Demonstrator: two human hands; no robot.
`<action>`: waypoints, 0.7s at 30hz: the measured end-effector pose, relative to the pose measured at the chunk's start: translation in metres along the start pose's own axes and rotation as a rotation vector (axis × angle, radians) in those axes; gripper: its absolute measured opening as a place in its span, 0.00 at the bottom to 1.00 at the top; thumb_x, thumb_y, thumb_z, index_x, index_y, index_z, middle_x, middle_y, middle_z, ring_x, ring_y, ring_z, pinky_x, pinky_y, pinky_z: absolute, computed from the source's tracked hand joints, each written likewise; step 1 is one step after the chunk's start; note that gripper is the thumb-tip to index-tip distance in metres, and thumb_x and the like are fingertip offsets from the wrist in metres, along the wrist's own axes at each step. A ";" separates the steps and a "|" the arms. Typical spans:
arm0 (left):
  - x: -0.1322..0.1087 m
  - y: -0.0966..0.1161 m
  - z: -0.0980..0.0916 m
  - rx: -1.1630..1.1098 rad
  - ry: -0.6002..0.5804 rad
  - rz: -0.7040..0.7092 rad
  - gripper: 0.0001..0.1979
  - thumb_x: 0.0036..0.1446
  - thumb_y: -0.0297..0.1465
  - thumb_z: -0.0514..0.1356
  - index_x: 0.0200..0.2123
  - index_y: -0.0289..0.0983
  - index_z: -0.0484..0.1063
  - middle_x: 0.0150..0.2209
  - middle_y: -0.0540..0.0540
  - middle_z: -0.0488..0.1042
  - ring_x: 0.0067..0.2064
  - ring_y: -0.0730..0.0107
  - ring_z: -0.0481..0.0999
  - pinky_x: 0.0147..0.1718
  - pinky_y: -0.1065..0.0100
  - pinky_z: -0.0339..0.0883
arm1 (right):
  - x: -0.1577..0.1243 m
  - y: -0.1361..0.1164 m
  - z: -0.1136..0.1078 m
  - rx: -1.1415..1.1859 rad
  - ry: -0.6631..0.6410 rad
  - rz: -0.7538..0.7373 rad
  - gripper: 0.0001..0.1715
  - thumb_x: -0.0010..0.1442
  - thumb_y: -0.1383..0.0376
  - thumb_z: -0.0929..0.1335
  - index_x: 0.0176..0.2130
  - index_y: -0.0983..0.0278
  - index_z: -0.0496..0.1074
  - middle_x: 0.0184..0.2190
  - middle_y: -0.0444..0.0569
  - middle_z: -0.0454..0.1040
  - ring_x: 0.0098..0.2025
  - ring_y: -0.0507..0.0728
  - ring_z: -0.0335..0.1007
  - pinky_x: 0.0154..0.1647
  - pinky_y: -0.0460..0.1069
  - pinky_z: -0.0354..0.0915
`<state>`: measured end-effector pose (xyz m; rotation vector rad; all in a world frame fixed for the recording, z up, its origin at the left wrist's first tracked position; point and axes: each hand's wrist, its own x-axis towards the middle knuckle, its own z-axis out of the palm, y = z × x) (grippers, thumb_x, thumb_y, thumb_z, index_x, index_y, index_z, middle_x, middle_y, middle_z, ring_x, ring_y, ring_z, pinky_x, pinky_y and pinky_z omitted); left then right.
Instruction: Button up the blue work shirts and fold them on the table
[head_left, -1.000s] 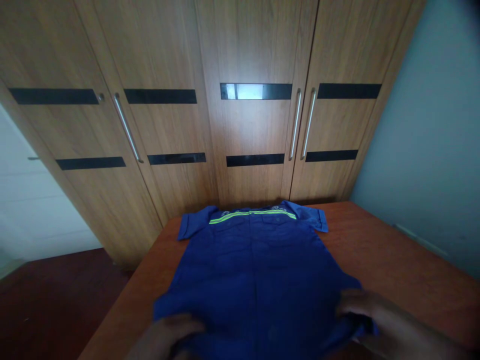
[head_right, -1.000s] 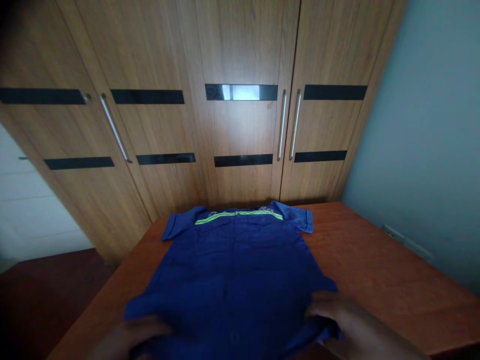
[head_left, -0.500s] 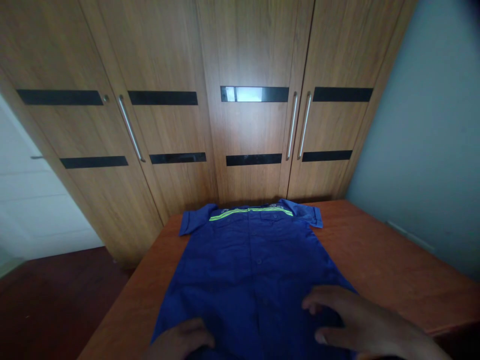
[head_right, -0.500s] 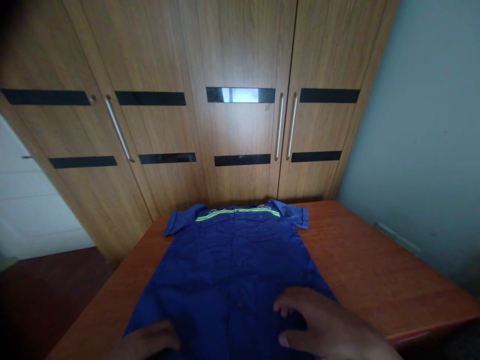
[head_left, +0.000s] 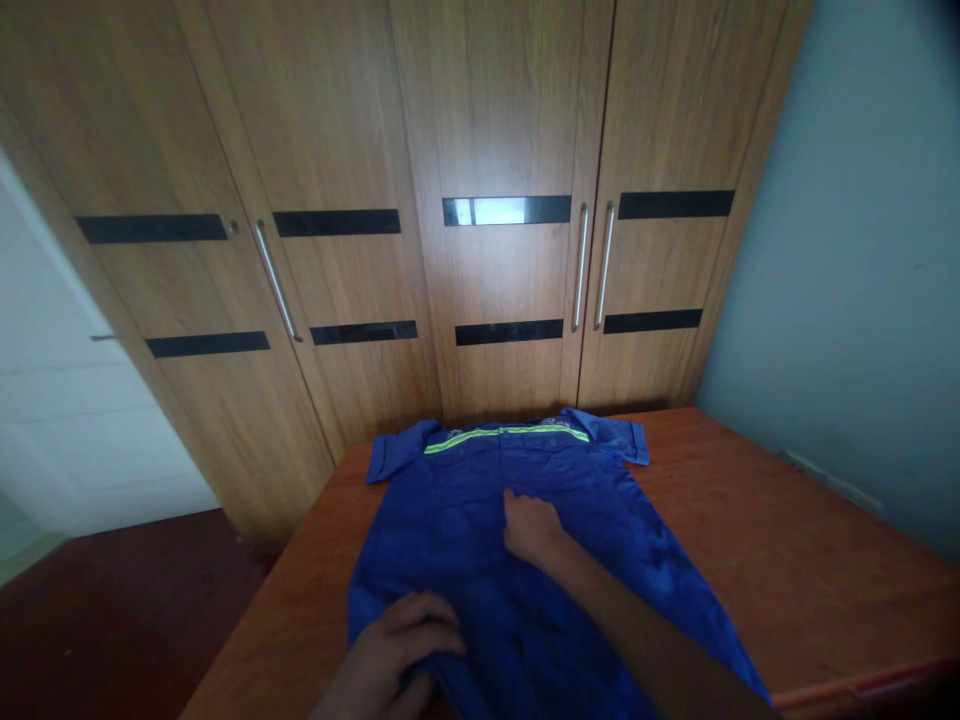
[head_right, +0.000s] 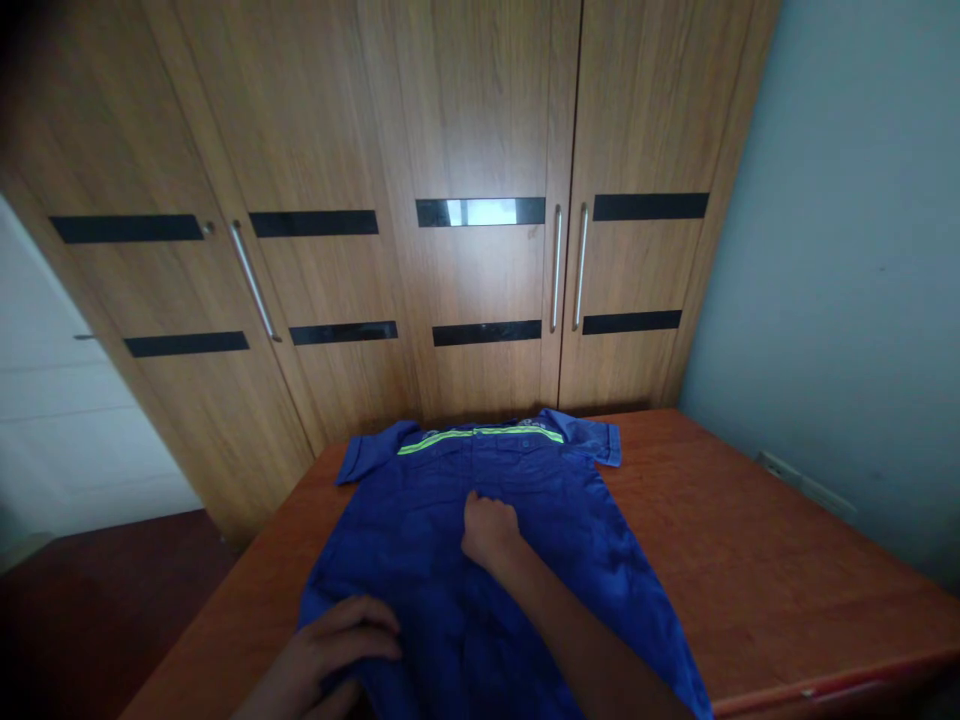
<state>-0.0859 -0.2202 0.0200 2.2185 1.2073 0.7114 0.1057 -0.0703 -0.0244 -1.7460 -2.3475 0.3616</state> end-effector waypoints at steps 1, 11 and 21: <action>0.000 0.002 -0.002 -0.001 0.014 -0.003 0.23 0.46 0.18 0.51 0.38 0.44 0.77 0.42 0.47 0.75 0.44 0.66 0.74 0.44 0.68 0.66 | 0.004 0.006 -0.001 0.041 0.022 -0.012 0.27 0.50 0.72 0.66 0.51 0.70 0.70 0.39 0.63 0.78 0.42 0.67 0.76 0.39 0.55 0.66; 0.004 0.020 -0.022 0.198 0.047 0.060 0.19 0.47 0.18 0.53 0.38 0.42 0.74 0.38 0.47 0.68 0.40 0.66 0.70 0.37 0.69 0.65 | 0.066 0.061 -0.083 0.516 0.417 -0.136 0.25 0.51 0.71 0.62 0.49 0.66 0.71 0.22 0.40 0.70 0.26 0.52 0.68 0.29 0.45 0.61; 0.031 -0.020 -0.023 0.627 0.184 0.082 0.24 0.48 0.14 0.49 0.40 0.42 0.75 0.38 0.44 0.68 0.40 0.63 0.67 0.39 0.64 0.63 | 0.104 0.039 -0.103 0.581 0.641 -0.175 0.21 0.60 0.67 0.58 0.48 0.66 0.72 0.39 0.49 0.77 0.40 0.54 0.72 0.46 0.48 0.65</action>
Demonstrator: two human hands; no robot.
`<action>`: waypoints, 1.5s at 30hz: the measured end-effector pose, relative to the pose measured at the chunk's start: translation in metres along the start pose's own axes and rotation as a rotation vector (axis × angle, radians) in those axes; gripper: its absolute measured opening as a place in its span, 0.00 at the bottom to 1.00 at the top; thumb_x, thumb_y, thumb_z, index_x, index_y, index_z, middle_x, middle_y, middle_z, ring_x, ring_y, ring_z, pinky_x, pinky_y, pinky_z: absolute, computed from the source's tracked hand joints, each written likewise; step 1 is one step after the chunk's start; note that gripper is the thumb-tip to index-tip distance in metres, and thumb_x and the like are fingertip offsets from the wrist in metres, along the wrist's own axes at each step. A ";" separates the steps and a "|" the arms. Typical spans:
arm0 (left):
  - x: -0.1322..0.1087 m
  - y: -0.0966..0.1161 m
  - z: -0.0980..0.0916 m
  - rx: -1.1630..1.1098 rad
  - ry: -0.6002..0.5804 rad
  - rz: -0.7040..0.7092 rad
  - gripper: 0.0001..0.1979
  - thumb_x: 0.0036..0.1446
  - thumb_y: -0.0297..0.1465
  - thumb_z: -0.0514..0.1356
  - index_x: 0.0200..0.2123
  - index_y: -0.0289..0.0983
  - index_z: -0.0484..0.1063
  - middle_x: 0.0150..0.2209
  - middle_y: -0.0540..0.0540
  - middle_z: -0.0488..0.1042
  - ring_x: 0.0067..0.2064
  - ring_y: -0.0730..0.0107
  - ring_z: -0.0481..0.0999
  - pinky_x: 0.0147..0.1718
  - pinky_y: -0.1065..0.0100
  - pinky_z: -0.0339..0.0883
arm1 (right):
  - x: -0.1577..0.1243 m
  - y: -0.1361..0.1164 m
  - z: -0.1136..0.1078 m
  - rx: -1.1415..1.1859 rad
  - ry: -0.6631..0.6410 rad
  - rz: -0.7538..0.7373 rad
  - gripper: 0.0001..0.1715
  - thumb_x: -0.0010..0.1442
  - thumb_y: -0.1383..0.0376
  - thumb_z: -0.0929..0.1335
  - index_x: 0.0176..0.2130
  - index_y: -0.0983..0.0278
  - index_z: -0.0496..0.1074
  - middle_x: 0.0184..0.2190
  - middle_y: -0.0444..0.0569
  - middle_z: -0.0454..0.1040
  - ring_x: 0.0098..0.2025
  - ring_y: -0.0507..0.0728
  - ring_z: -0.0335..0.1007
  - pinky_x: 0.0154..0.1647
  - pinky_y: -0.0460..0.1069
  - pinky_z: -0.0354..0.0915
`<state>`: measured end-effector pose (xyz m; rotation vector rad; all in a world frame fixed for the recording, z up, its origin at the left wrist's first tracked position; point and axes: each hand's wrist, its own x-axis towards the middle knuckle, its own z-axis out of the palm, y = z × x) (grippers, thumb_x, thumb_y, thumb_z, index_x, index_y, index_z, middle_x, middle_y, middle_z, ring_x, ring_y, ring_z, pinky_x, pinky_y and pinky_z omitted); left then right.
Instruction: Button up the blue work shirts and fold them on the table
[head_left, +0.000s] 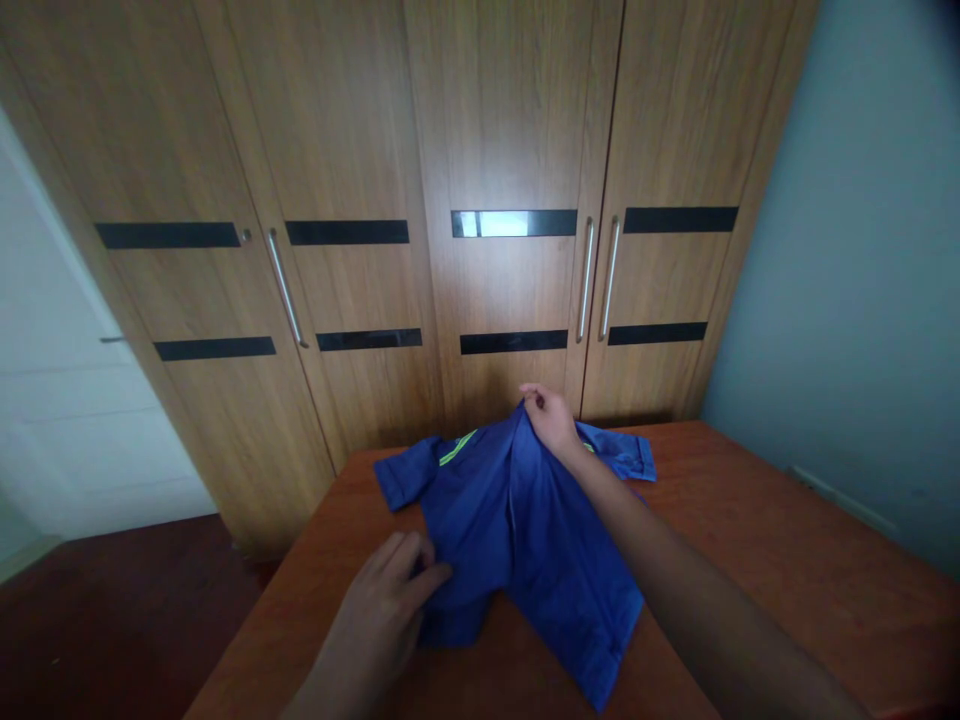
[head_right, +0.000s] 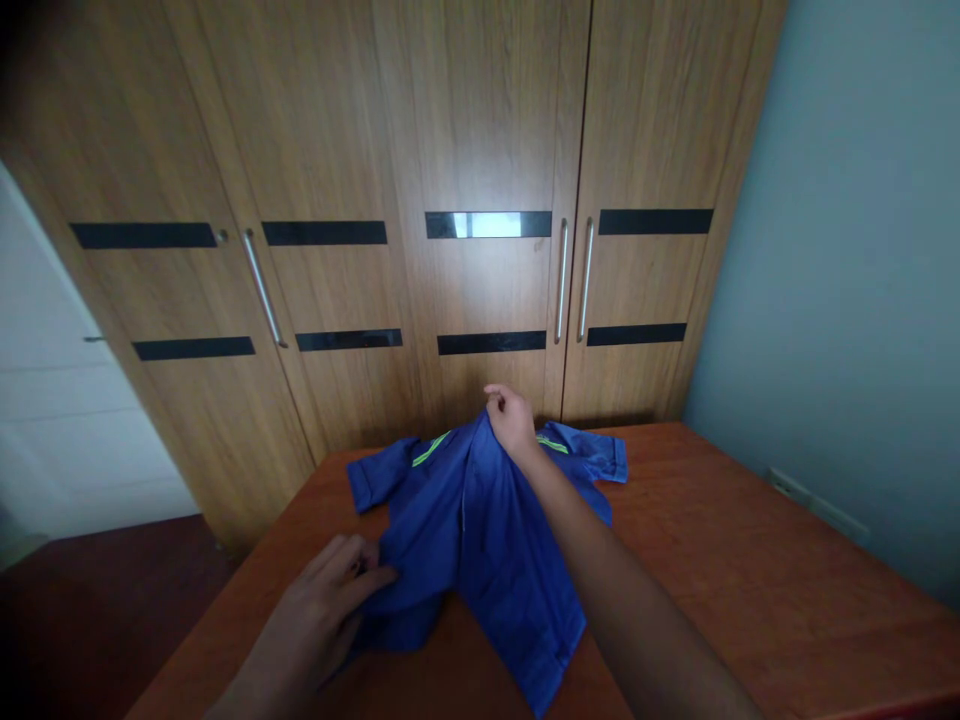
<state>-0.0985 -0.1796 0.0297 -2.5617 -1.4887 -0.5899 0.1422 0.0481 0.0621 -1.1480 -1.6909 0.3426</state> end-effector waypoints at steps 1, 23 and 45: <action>0.001 -0.007 0.007 0.040 -0.014 -0.019 0.23 0.50 0.15 0.49 0.39 0.42 0.76 0.37 0.44 0.69 0.40 0.62 0.67 0.40 0.63 0.63 | -0.004 0.001 0.005 -0.015 -0.016 0.008 0.20 0.61 0.67 0.58 0.47 0.66 0.72 0.41 0.50 0.77 0.42 0.54 0.72 0.47 0.49 0.65; -0.036 0.023 0.065 -0.640 0.055 -0.461 0.11 0.59 0.33 0.54 0.35 0.41 0.78 0.38 0.45 0.80 0.40 0.63 0.79 0.42 0.65 0.72 | -0.218 -0.060 0.043 -0.419 -0.333 -0.261 0.22 0.54 0.66 0.71 0.49 0.61 0.68 0.45 0.52 0.71 0.46 0.64 0.65 0.46 0.60 0.63; 0.015 0.038 0.081 -0.864 0.329 -0.702 0.14 0.54 0.42 0.58 0.26 0.37 0.73 0.27 0.48 0.75 0.34 0.60 0.75 0.36 0.66 0.67 | -0.196 -0.064 0.020 0.235 -0.125 0.090 0.14 0.57 0.69 0.63 0.38 0.61 0.77 0.36 0.49 0.79 0.37 0.55 0.75 0.40 0.48 0.70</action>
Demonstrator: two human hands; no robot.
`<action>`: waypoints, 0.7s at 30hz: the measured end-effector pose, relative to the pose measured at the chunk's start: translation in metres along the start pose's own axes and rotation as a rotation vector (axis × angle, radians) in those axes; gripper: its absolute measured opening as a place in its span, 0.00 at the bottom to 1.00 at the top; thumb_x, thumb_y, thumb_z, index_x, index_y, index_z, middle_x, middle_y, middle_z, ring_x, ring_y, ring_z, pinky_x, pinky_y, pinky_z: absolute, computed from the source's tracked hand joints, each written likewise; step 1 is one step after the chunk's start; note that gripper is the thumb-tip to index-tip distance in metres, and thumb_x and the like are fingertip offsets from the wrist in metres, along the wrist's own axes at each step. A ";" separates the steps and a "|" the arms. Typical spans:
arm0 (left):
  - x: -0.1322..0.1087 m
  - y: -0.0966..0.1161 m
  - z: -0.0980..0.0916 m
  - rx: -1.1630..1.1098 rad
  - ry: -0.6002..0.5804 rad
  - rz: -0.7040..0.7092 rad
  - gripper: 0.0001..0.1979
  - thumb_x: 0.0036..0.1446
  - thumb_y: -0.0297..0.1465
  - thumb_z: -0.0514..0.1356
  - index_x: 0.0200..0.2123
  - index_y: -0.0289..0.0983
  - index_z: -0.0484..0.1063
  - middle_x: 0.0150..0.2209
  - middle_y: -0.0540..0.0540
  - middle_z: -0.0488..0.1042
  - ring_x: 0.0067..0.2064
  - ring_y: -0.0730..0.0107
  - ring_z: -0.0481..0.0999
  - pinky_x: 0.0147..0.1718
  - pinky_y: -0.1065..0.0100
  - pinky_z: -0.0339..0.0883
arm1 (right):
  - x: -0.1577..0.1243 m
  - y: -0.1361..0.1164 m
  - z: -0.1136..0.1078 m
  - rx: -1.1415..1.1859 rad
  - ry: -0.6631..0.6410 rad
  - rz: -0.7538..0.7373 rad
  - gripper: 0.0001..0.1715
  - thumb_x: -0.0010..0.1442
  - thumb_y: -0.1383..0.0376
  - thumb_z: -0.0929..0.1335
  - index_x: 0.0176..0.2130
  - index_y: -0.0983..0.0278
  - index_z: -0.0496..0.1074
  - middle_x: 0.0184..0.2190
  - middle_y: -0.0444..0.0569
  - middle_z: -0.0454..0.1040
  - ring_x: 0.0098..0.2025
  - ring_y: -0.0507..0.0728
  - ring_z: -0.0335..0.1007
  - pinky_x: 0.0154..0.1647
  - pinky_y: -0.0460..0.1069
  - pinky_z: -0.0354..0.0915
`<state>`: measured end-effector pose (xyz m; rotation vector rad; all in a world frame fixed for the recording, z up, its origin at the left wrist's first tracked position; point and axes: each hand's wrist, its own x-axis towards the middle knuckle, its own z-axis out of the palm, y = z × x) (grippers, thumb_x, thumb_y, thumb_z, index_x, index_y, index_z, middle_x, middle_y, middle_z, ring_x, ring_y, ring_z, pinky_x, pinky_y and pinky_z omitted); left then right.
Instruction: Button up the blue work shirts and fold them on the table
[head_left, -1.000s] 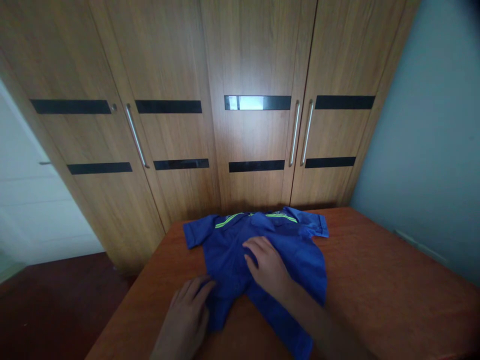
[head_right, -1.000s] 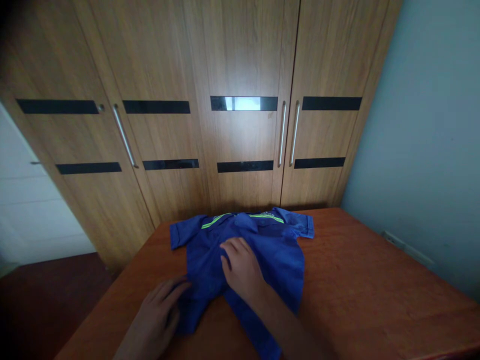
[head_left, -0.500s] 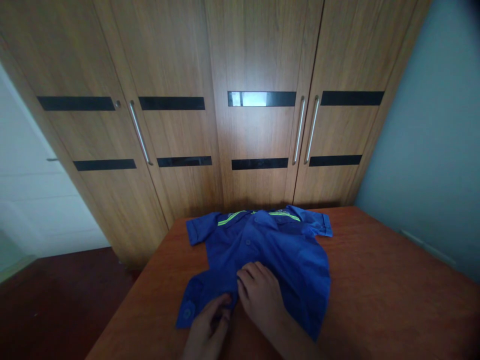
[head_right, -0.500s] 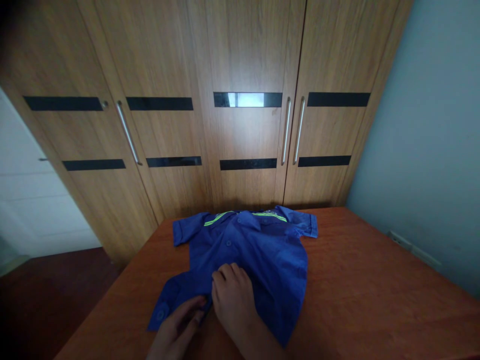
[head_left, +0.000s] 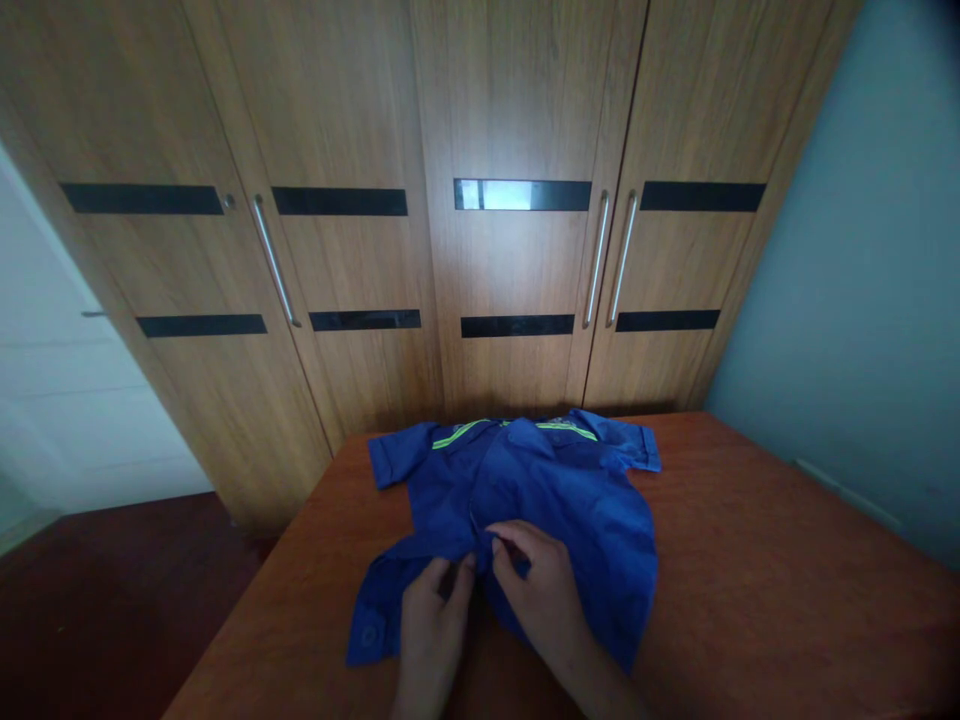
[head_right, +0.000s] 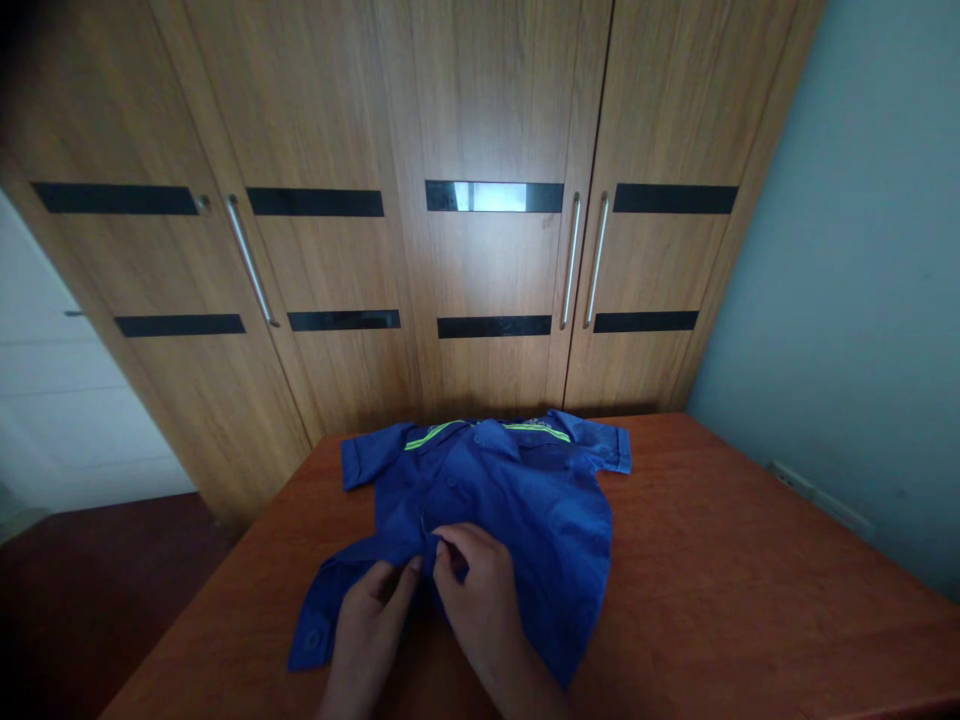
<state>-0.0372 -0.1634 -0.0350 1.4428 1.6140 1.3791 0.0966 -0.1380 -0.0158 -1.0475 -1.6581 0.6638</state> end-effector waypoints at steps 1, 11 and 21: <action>0.000 0.000 0.000 0.032 -0.006 0.015 0.15 0.54 0.42 0.58 0.24 0.37 0.72 0.25 0.49 0.74 0.32 0.62 0.74 0.33 0.68 0.66 | -0.001 0.001 0.000 -0.004 0.017 0.001 0.14 0.57 0.69 0.63 0.38 0.61 0.77 0.36 0.49 0.79 0.37 0.55 0.75 0.40 0.48 0.70; -0.005 0.006 0.000 -0.104 0.000 -0.025 0.16 0.54 0.43 0.59 0.25 0.37 0.71 0.25 0.50 0.72 0.29 0.67 0.70 0.28 0.71 0.63 | -0.005 0.013 0.005 -0.022 -0.067 0.011 0.09 0.58 0.69 0.63 0.30 0.62 0.73 0.28 0.46 0.74 0.31 0.53 0.71 0.33 0.46 0.65; -0.008 0.007 -0.005 0.123 -0.218 0.135 0.13 0.63 0.38 0.52 0.41 0.39 0.73 0.38 0.44 0.78 0.38 0.63 0.77 0.39 0.67 0.68 | 0.010 0.009 -0.014 0.074 -0.078 0.075 0.10 0.60 0.63 0.63 0.28 0.62 0.69 0.25 0.43 0.68 0.29 0.53 0.66 0.31 0.45 0.60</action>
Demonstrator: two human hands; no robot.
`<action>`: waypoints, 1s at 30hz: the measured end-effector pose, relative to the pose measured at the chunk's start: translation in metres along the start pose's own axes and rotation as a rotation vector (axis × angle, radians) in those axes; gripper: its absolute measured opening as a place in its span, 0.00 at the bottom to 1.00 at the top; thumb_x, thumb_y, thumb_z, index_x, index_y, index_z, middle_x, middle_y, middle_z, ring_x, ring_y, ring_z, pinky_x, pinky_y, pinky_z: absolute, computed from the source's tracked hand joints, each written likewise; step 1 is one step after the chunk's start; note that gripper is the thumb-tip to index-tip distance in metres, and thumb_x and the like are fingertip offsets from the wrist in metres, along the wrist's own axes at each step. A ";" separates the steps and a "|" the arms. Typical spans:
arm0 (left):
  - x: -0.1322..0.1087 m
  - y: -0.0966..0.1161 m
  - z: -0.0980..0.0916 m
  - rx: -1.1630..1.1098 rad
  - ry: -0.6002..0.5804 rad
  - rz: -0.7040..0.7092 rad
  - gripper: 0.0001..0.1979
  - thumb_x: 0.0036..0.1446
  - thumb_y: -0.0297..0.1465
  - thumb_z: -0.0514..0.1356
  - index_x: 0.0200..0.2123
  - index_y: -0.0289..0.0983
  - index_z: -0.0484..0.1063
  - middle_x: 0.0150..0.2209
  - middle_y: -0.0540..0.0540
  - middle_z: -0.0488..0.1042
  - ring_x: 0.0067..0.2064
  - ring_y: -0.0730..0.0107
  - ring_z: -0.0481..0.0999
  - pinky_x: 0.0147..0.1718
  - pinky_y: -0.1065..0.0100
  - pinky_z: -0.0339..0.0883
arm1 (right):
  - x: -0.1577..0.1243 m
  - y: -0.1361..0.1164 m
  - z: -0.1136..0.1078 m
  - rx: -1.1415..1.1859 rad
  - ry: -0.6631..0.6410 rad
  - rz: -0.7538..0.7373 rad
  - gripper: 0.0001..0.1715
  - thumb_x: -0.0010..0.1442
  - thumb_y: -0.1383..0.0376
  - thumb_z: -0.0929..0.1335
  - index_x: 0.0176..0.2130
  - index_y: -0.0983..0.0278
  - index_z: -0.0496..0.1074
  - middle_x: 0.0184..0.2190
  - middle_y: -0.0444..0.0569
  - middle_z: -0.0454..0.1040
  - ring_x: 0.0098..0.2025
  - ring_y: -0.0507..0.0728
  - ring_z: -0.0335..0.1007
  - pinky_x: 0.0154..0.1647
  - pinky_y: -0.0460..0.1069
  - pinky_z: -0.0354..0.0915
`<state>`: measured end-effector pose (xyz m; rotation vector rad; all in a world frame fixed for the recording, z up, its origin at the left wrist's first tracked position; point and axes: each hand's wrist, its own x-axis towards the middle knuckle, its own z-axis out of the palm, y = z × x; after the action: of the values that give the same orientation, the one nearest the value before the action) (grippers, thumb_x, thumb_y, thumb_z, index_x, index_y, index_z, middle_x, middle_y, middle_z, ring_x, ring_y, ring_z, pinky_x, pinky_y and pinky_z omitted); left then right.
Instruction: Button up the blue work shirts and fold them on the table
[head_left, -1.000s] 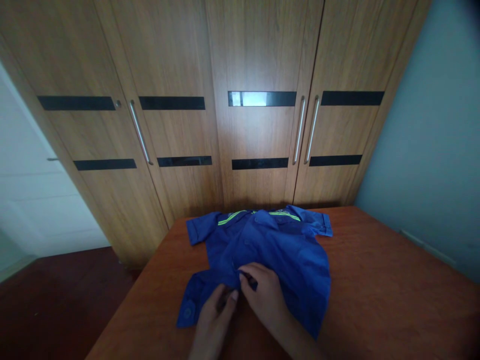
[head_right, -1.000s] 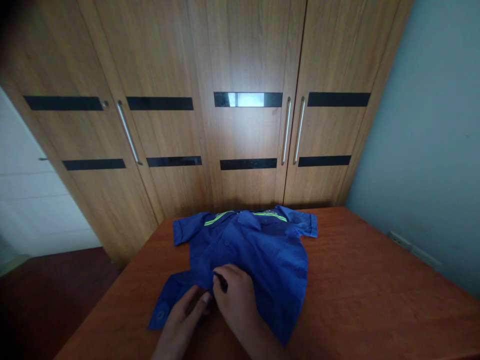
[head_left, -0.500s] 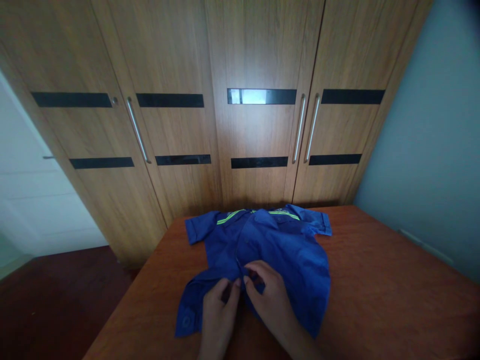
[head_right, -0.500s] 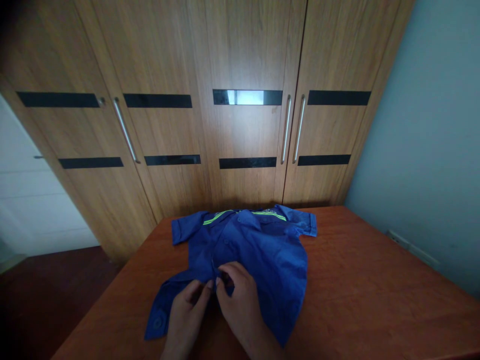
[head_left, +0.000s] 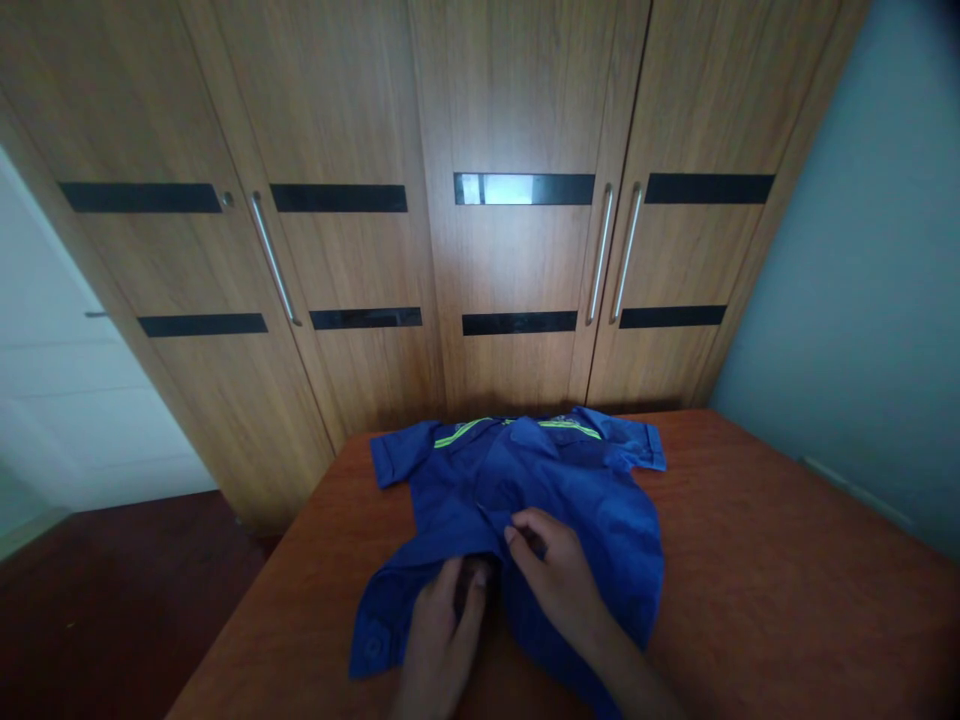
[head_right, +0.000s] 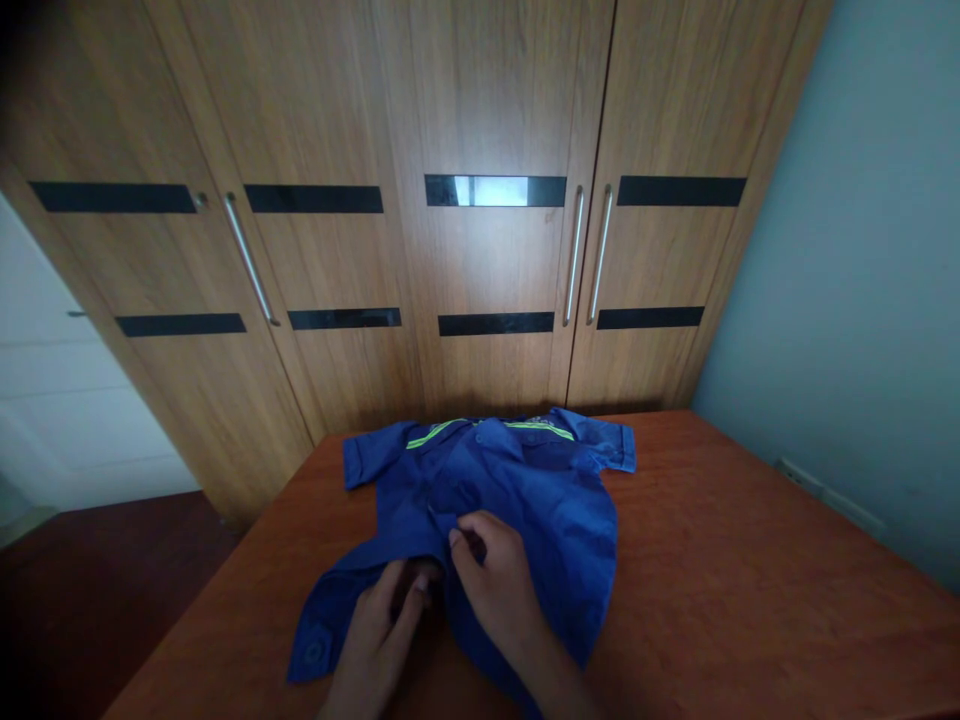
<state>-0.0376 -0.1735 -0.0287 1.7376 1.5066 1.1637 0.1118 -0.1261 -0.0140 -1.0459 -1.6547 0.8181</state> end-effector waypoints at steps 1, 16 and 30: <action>0.002 -0.001 -0.002 0.053 -0.018 0.015 0.13 0.63 0.37 0.52 0.42 0.39 0.73 0.39 0.43 0.79 0.41 0.62 0.77 0.42 0.65 0.68 | 0.003 -0.001 -0.003 0.041 -0.015 0.018 0.11 0.60 0.62 0.63 0.28 0.62 0.69 0.24 0.42 0.67 0.28 0.52 0.64 0.30 0.45 0.60; -0.011 -0.004 -0.051 0.757 -0.254 -0.242 0.18 0.62 0.31 0.47 0.38 0.39 0.78 0.40 0.40 0.80 0.42 0.54 0.79 0.42 0.60 0.66 | 0.040 -0.025 -0.039 0.000 0.060 -0.093 0.13 0.60 0.62 0.63 0.25 0.63 0.68 0.22 0.40 0.64 0.27 0.51 0.61 0.28 0.44 0.57; 0.008 -0.017 0.004 -0.193 0.073 -0.195 0.18 0.56 0.45 0.57 0.33 0.35 0.72 0.32 0.44 0.77 0.34 0.61 0.75 0.33 0.67 0.67 | -0.008 0.005 0.020 -0.134 -0.031 -0.096 0.10 0.56 0.73 0.65 0.32 0.62 0.74 0.31 0.44 0.73 0.33 0.52 0.69 0.35 0.45 0.63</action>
<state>-0.0419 -0.1612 -0.0431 1.4023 1.5142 1.2376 0.0953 -0.1326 -0.0271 -1.0412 -1.7917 0.6720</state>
